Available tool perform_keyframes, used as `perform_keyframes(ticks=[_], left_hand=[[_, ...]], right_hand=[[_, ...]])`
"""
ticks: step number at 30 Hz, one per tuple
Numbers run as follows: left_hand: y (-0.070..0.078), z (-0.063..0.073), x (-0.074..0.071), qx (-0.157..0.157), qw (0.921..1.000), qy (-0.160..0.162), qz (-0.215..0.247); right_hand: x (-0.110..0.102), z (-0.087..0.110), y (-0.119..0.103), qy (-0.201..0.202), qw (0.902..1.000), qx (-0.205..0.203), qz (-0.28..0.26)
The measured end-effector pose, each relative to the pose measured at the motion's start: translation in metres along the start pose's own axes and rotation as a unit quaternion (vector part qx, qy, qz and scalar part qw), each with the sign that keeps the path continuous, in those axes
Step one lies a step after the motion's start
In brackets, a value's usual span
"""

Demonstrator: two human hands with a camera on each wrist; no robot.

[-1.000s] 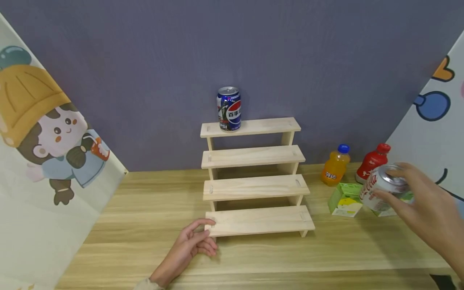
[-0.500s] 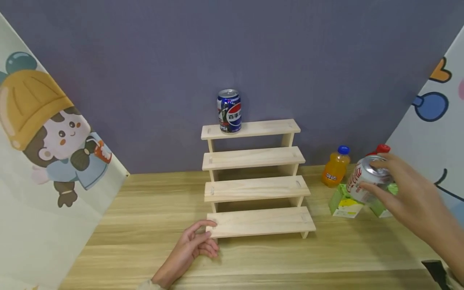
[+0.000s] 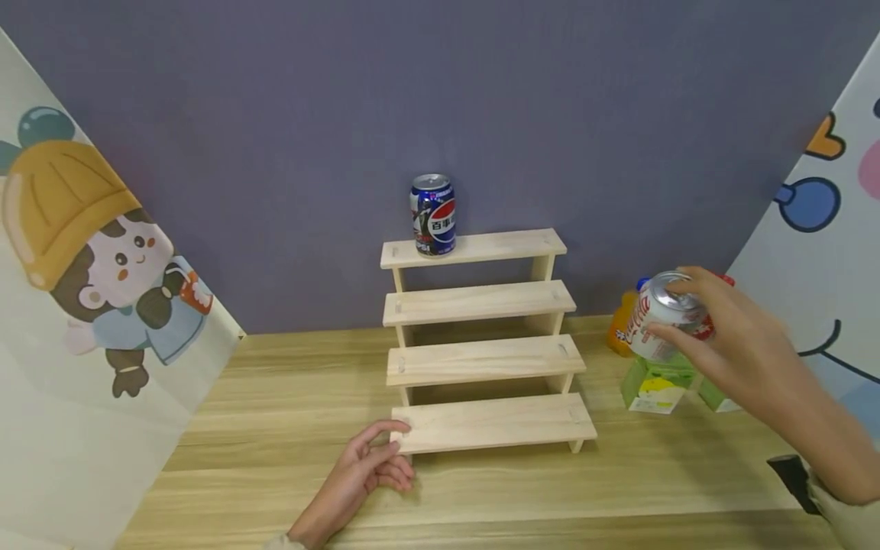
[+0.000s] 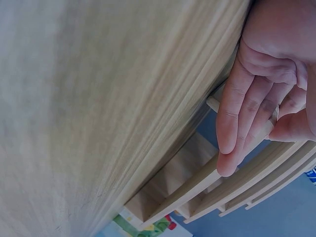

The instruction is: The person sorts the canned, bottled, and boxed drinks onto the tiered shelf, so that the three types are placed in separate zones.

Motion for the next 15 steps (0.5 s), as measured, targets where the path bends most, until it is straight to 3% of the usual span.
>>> perform_keyframes(ticks=[8, 15], left_hand=[[-0.001, 0.003, 0.003, 0.008, 0.9999, -0.013, 0.007], [-0.001, 0.001, 0.0, 0.005, 1.0, -0.001, -0.001]], right_hand=[[-0.001, -0.02, -0.015, 0.01, 0.9992, -0.039, -0.006], [-0.007, -0.044, -0.025, 0.036, 0.9969, -0.068, -0.015]])
Point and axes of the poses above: each hand's wrist, its own z-axis away from the middle knuckle, its own x-axis out of the palm, y = z × x, the point moved 10 cm from there along -z, towards the middle knuckle, and after that the axes turned 3 degrees about -y, right-handed, at the moved point
